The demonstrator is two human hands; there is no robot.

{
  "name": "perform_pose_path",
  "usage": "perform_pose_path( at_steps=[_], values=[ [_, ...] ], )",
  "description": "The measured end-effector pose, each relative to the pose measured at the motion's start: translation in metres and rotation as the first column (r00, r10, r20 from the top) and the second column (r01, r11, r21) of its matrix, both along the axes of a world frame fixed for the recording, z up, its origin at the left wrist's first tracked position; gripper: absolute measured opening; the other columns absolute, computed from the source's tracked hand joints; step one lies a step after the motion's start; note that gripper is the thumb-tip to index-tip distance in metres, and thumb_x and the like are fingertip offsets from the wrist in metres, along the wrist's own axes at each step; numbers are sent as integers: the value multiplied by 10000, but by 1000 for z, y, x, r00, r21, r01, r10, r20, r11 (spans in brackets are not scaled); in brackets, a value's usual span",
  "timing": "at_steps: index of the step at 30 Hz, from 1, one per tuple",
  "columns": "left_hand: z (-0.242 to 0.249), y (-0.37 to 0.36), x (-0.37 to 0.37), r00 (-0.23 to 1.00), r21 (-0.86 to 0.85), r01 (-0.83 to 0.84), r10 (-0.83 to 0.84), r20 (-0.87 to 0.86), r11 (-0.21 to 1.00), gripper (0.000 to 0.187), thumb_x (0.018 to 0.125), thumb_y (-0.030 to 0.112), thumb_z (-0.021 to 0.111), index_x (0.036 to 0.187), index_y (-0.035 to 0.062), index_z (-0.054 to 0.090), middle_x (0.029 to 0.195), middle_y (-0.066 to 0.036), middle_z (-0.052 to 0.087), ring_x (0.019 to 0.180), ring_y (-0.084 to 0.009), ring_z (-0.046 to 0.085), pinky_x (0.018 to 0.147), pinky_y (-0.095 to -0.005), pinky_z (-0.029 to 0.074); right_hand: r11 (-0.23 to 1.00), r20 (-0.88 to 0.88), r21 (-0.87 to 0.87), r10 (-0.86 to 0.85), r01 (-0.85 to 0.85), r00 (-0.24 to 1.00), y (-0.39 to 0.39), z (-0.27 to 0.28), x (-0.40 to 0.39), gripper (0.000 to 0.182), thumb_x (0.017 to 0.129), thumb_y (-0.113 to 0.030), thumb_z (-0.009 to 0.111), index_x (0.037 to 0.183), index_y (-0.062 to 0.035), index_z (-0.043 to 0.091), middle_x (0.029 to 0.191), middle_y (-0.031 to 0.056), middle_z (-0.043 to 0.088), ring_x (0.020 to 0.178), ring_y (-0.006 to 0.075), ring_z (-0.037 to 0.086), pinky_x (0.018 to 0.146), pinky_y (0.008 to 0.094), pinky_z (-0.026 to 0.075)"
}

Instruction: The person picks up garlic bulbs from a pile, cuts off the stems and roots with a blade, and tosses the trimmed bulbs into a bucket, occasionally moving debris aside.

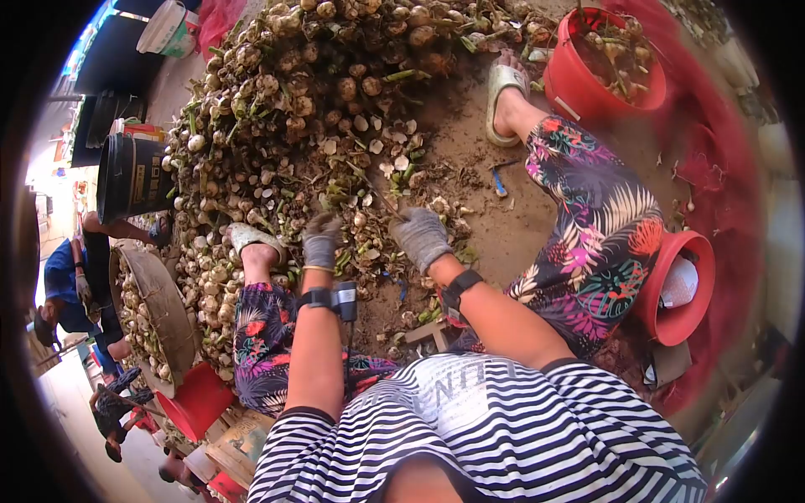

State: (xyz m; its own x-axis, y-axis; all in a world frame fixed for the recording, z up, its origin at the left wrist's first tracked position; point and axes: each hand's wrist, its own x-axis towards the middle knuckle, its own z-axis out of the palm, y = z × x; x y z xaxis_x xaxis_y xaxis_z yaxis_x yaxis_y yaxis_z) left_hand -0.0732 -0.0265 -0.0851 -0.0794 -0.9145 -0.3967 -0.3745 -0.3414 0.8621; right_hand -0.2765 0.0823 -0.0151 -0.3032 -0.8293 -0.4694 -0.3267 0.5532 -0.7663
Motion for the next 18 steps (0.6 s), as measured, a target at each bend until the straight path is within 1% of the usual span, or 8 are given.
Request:
perform_pose_path(
  at_steps=[1, 2, 4, 7, 9, 11, 16, 18],
  values=[
    [-59, -6, -5, 973, -218, 218, -195, 121, 951, 338, 705, 143, 662, 1008, 49, 544, 631, -34, 532, 518, -117, 483, 508, -243, 440, 1000, -2, -1, 1, -1, 1000, -2, -10, 1, 300, 722, -268, 550, 862, -13, 622, 685, 169, 602, 629, 290, 572, 612, 352, 450],
    [-74, -10, -17, 665, 15, 443, -339, 665, 897, 425, 660, 178, 695, 1031, 42, 537, 651, -69, 537, 582, -123, 502, 581, -251, 453, 998, -48, -50, -34, 31, 998, -3, -17, 0, 296, 723, -277, 549, 842, -16, 626, 692, 172, 599, 638, 294, 571, 612, 352, 450],
    [-66, -17, -36, 585, 124, 467, -411, 699, 876, 442, 645, 167, 688, 1040, 38, 539, 700, -119, 567, 634, -133, 524, 618, -261, 453, 971, -212, -237, -56, 4, 976, -4, -33, -6, 274, 740, -260, 548, 825, -11, 623, 646, 147, 589, 585, 249, 559, 557, 336, 443],
    [-74, -36, -43, 709, 132, 390, -389, 588, 911, 351, 680, 140, 653, 984, -7, 555, 764, -146, 616, 673, -158, 571, 587, -281, 463, 920, 248, -105, -344, 378, 906, 2, -34, -18, 251, 756, -224, 557, 815, 14, 610, 584, 89, 564, 523, 178, 527, 498, 316, 420],
    [-13, -42, -88, 997, 289, -59, 43, 59, 955, 228, 737, 59, 572, 957, -1, 558, 702, -104, 590, 576, -159, 562, 504, -262, 466, 849, 417, -3, -480, 529, 772, 0, -2, -25, 213, 766, -175, 566, 811, 30, 601, 556, 33, 523, 479, 126, 476, 445, 294, 383],
    [38, -55, -133, 984, 270, 21, 29, -178, 963, 234, 741, 42, 558, 973, 5, 547, 679, -90, 578, 557, -156, 559, 474, -269, 461, 724, 564, 180, -631, 666, 533, 4, -20, -26, 176, 761, -148, 574, 794, 22, 603, 560, 21, 517, 457, 127, 449, 428, 285, 364],
    [163, -47, -303, 635, -37, 407, -312, -706, 913, 397, 747, 148, 645, 1063, -30, 486, 813, -94, 589, 665, -132, 554, 568, -243, 466, 656, 538, -23, -628, 755, 562, 16, -71, -26, 112, 785, -105, 537, 819, -14, 594, 631, 10, 541, 515, 96, 468, 447, 272, 386],
    [177, -49, -349, 643, -396, 441, -591, -487, 806, 518, 710, 235, 694, 1091, -42, 477, 964, -121, 558, 908, -170, 505, 758, -275, 431, 519, 799, 205, -578, 830, 165, 15, -79, -33, 113, 801, -92, 518, 805, -6, 591, 653, 3, 548, 519, 97, 495, 439, 258, 392]
  ],
)
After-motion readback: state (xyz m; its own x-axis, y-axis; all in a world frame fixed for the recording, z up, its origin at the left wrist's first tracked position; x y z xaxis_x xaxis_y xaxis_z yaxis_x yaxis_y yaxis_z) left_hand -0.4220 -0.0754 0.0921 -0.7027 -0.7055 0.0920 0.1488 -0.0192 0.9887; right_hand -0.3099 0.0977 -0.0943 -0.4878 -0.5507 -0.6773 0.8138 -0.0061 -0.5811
